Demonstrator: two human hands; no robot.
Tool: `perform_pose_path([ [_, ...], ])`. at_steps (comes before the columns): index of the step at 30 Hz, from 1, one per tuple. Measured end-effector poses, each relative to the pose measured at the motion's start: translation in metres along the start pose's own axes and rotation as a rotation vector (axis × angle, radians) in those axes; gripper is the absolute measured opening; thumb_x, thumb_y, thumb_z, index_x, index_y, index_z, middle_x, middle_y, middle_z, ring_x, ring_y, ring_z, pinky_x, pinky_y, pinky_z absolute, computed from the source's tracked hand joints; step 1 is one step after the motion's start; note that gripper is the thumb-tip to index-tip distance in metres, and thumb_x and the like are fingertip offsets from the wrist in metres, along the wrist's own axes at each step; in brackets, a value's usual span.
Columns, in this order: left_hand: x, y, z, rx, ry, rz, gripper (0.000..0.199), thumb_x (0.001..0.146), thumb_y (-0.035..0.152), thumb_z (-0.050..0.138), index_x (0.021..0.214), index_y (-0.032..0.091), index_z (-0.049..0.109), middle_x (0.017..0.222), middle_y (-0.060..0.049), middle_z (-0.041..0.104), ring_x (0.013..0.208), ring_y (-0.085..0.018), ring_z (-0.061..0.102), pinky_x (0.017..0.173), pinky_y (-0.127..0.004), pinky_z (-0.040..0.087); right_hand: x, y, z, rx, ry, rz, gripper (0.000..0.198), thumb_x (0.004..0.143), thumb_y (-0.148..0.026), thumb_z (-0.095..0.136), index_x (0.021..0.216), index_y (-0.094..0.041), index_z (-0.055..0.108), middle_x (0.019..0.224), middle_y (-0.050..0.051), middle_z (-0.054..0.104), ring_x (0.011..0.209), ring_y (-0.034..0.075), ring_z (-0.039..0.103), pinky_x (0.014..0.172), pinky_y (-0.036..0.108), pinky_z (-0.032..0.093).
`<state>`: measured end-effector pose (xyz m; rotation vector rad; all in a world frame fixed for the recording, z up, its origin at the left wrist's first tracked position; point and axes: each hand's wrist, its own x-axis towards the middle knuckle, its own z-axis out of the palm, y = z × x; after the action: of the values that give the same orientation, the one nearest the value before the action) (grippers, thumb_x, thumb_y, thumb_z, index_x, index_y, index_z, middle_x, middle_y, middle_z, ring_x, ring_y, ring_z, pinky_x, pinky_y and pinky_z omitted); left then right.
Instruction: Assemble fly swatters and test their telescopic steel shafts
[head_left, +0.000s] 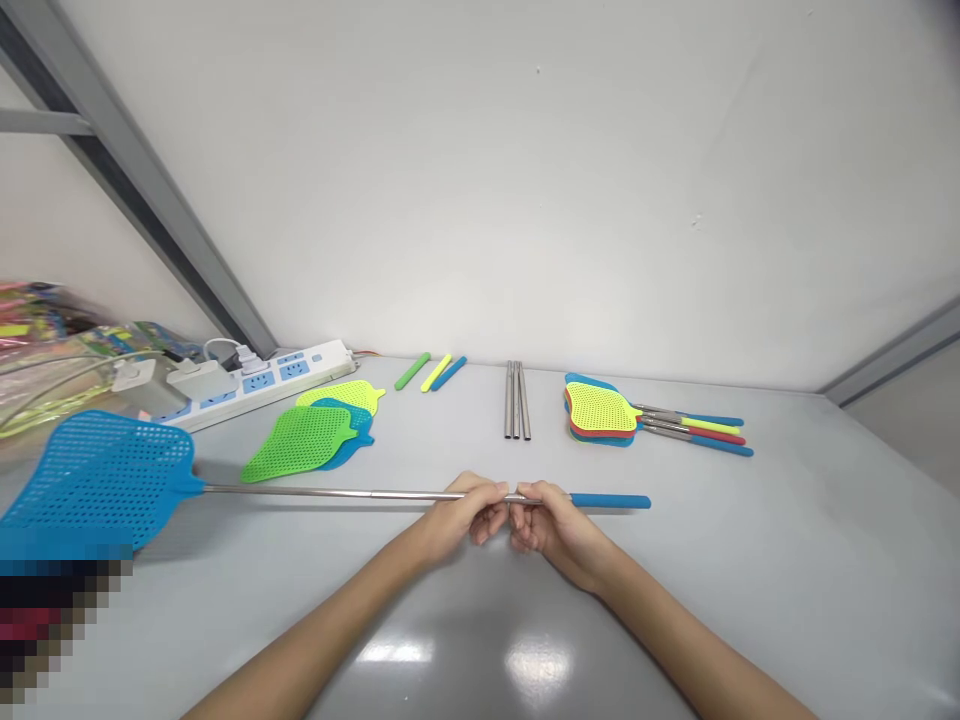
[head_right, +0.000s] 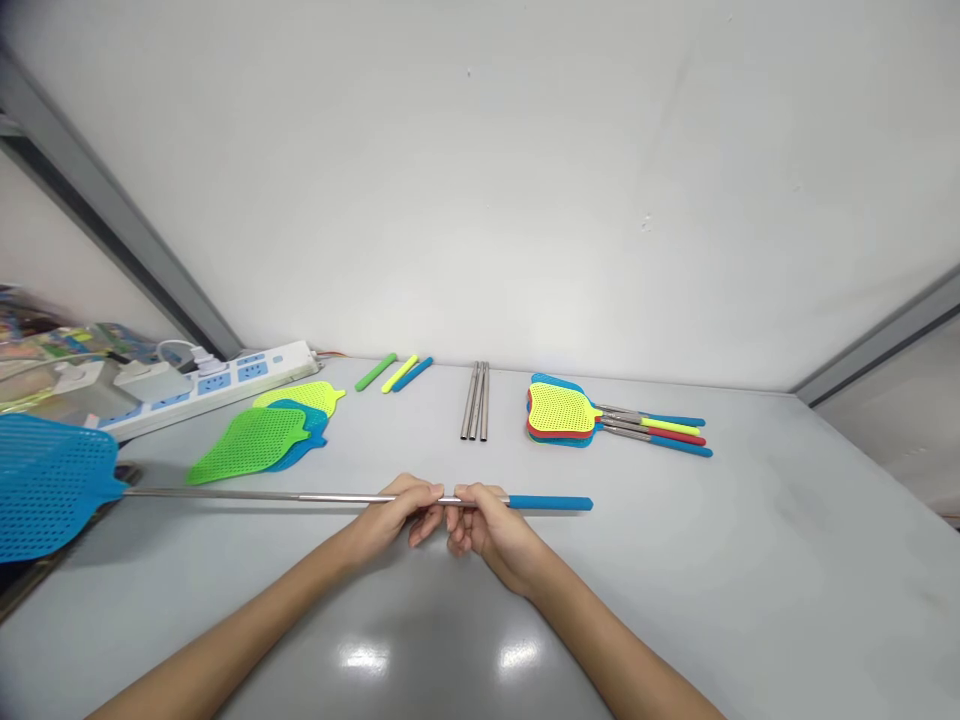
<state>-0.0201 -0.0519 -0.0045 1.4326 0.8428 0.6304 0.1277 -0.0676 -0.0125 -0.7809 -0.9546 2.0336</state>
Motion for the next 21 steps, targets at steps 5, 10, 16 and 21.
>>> perform_pose_path([
  [5,-0.0004,-0.0010,-0.0002,0.009,0.000,-0.004,0.042,0.079,0.032,0.030,0.046,0.012,0.047,0.037,0.003,0.038,0.040,-0.008,0.036,0.045,-0.021,0.029,-0.0012,-0.0001,0.0008,0.002,0.035,-0.009,0.032,0.076,-0.029,0.039,0.049,-0.014,0.047,0.044,-0.002,0.035,0.044,0.008,0.031,0.048,0.024,0.027],
  [10,-0.0004,-0.0001,0.0005,0.019,-0.002,-0.003,0.044,0.079,0.033,0.029,0.043,0.013,0.046,0.036,0.003,0.037,0.040,-0.007,0.036,0.045,-0.021,0.029,-0.0019,-0.0007,0.0015,0.028,0.048,-0.002,0.030,0.075,-0.028,0.041,0.049,-0.014,0.045,0.046,-0.003,0.035,0.043,0.007,0.029,0.046,0.023,0.025],
  [16,-0.0017,0.0028,0.0010,0.036,0.011,-0.004,0.048,0.079,0.035,0.029,0.037,0.015,0.040,0.033,0.002,0.035,0.038,-0.007,0.033,0.045,-0.022,0.027,-0.0024,-0.0028,0.0012,0.046,0.071,0.047,0.029,0.073,-0.029,0.044,0.049,-0.014,0.042,0.046,-0.005,0.031,0.041,0.005,0.022,0.044,0.022,0.019],
  [21,-0.0033,0.0033,0.0017,0.068,0.039,-0.061,0.050,0.079,0.038,0.028,0.037,0.015,0.039,0.031,0.003,0.032,0.037,-0.008,0.033,0.043,-0.022,0.025,-0.0021,-0.0061,-0.0014,0.048,0.097,0.079,0.029,0.073,-0.029,0.044,0.048,-0.014,0.040,0.044,-0.006,0.027,0.040,0.004,0.017,0.043,0.022,0.015],
])
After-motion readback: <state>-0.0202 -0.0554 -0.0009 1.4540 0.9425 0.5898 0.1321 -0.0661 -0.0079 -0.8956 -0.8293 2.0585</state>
